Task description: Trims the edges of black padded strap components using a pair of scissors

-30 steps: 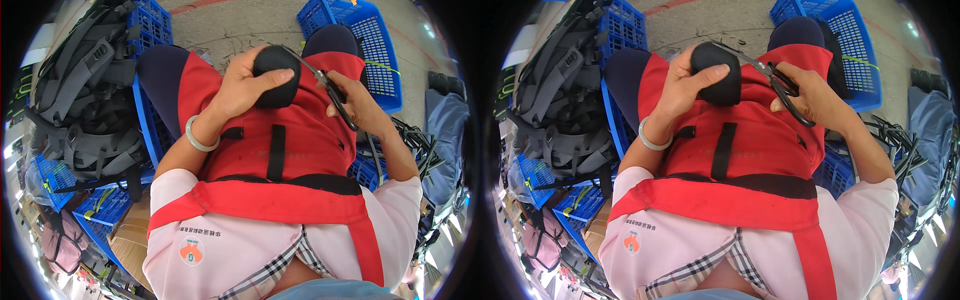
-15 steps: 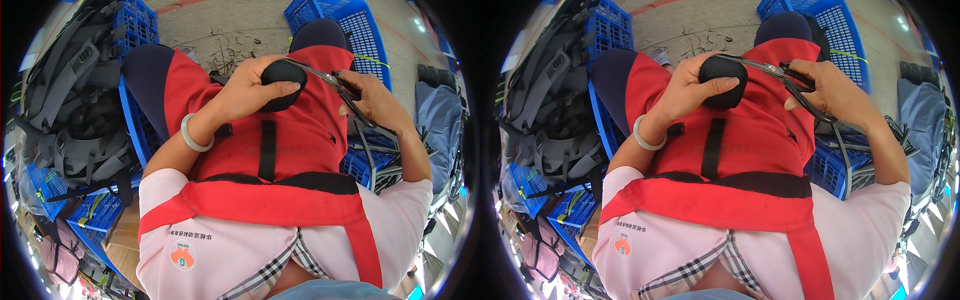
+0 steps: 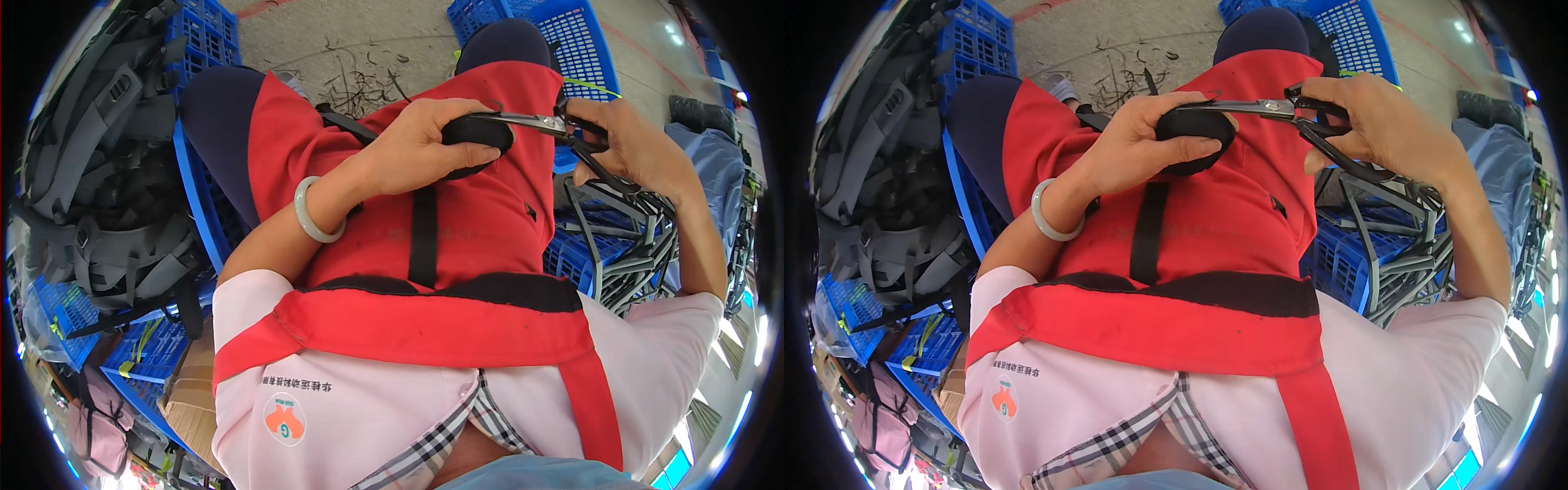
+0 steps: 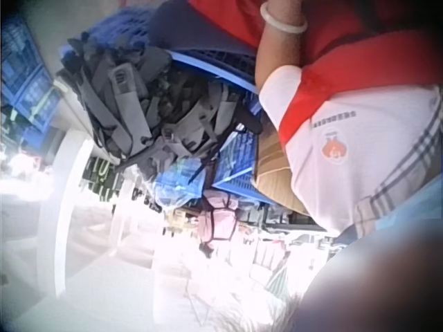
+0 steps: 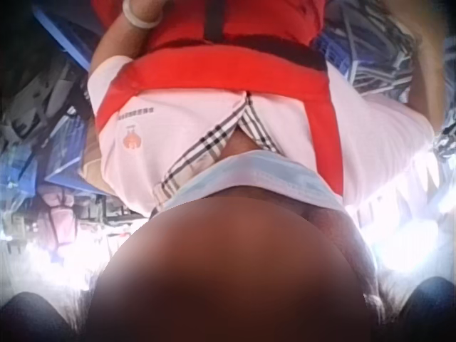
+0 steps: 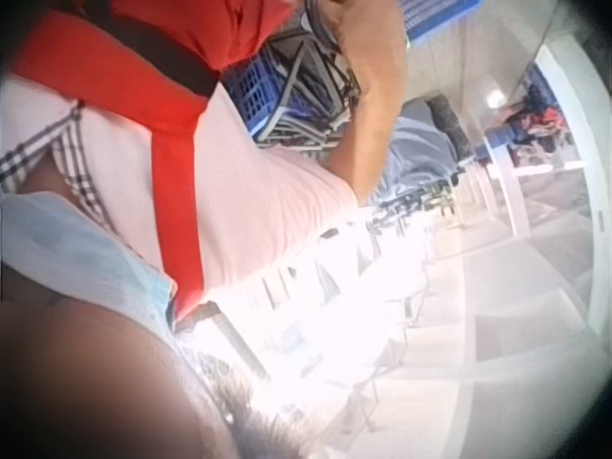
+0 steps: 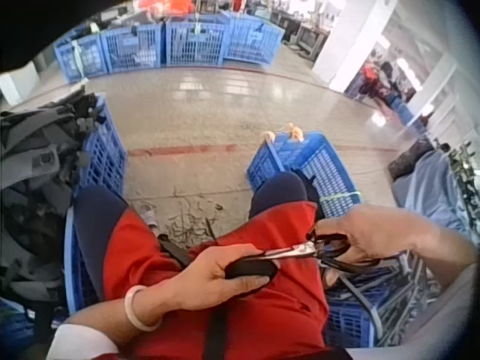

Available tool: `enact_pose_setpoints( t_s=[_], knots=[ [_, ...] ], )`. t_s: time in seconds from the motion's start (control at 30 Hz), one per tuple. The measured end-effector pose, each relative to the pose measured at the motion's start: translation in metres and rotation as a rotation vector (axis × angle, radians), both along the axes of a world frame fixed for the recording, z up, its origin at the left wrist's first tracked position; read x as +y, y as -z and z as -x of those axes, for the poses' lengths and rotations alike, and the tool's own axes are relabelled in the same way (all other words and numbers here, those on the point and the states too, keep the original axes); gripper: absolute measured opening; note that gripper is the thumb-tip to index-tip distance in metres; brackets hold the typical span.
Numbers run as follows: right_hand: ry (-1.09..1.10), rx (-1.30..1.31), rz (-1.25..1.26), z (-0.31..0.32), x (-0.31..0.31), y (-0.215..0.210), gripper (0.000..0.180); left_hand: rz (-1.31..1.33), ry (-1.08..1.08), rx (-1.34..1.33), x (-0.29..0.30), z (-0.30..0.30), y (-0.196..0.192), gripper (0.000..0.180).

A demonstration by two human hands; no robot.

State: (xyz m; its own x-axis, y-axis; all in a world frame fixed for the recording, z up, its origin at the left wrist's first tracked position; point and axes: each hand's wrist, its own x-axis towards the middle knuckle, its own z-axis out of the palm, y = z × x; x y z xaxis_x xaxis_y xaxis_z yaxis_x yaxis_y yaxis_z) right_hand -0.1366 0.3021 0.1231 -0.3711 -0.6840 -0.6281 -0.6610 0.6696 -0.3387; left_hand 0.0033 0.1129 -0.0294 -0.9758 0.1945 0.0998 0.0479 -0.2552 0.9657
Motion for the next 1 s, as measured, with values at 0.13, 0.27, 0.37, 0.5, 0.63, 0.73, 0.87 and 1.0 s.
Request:
enact_pose_setpoints(
  t_s=[0.13, 0.27, 0.37, 0.5, 0.63, 0.73, 0.87, 1.0],
  knots=[
    [-0.035, 0.030, -0.013, 0.002, -0.008, -0.011, 0.044, -0.049, 0.032, -0.027, 0.004, 0.001, 0.001, 0.016],
    [0.103, 0.042, -0.111, 0.001, -0.013, -0.017, 0.050, -0.066, 0.034, -0.077, 0.008, 0.001, 0.002, 0.012],
    [-0.036, 0.123, -0.064, -0.002, -0.017, -0.020, 0.050, -0.111, 0.049, -0.114, 0.013, 0.003, 0.000, 0.011],
    [-0.089, 0.159, -0.144, 0.001, -0.031, -0.029, 0.049, -0.139, 0.097, -0.162, 0.014, 0.002, 0.004, 0.012],
    [-0.282, 0.292, -0.069, 0.001, -0.037, -0.030, 0.050, -0.139, 0.070, -0.171, 0.016, 0.002, 0.002, 0.013],
    [-0.442, 0.394, 0.098, 0.016, -0.023, -0.021, 0.050, -0.121, 0.120, -0.223, 0.016, 0.003, 0.001, 0.015],
    [-0.553, 0.404, 0.254, 0.028, -0.020, -0.019, 0.049, -0.068, 0.093, -0.205, 0.014, 0.005, 0.004, 0.019],
    [-0.476, 0.392, 0.072, 0.022, -0.031, -0.035, 0.049, -0.025, 0.036, -0.109, 0.002, -0.001, 0.010, 0.027]
  ],
)
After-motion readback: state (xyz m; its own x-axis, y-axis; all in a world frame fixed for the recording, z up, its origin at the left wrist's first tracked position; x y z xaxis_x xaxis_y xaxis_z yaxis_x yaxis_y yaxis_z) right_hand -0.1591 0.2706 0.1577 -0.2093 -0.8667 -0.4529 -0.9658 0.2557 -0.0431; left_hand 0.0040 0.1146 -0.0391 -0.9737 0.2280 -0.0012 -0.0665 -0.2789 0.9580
